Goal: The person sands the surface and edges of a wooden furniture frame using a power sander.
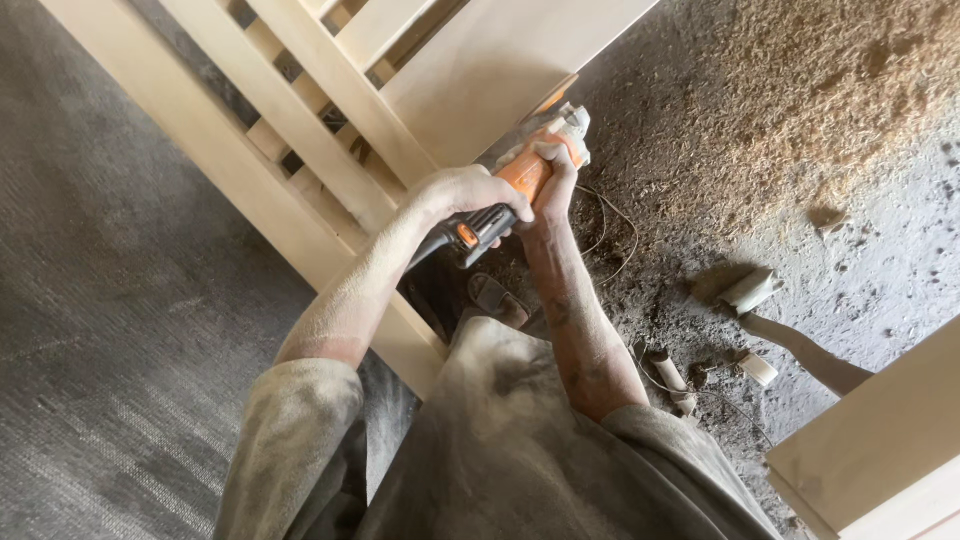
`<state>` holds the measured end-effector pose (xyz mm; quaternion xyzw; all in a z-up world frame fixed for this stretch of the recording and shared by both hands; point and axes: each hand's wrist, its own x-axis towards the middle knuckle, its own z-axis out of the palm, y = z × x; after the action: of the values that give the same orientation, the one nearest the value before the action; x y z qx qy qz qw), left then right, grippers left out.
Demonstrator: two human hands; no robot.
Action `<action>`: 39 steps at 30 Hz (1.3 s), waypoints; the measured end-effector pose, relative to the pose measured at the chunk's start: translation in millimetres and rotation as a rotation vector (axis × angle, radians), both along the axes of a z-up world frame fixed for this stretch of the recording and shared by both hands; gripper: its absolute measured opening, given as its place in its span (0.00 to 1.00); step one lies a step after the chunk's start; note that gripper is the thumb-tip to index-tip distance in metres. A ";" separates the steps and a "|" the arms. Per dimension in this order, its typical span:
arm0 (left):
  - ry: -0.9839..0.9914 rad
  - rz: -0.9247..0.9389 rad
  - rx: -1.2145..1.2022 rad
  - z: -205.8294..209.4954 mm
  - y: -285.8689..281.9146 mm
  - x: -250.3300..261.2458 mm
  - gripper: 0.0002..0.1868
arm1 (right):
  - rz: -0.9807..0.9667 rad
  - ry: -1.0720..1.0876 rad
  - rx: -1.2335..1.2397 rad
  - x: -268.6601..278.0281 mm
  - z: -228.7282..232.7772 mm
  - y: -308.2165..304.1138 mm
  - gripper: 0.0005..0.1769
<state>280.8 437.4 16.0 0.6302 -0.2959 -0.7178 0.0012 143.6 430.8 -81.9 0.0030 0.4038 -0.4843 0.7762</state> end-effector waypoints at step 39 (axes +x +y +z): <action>-0.554 -0.159 -0.141 -7.5 419.8 137.7 0.33 | -0.165 -0.281 0.036 -53.8 50.7 229.3 0.29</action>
<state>418.5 857.1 8.4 0.7753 -0.3826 -0.4939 -0.0924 89.7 660.0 -31.2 0.1176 0.2983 -0.5341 0.7822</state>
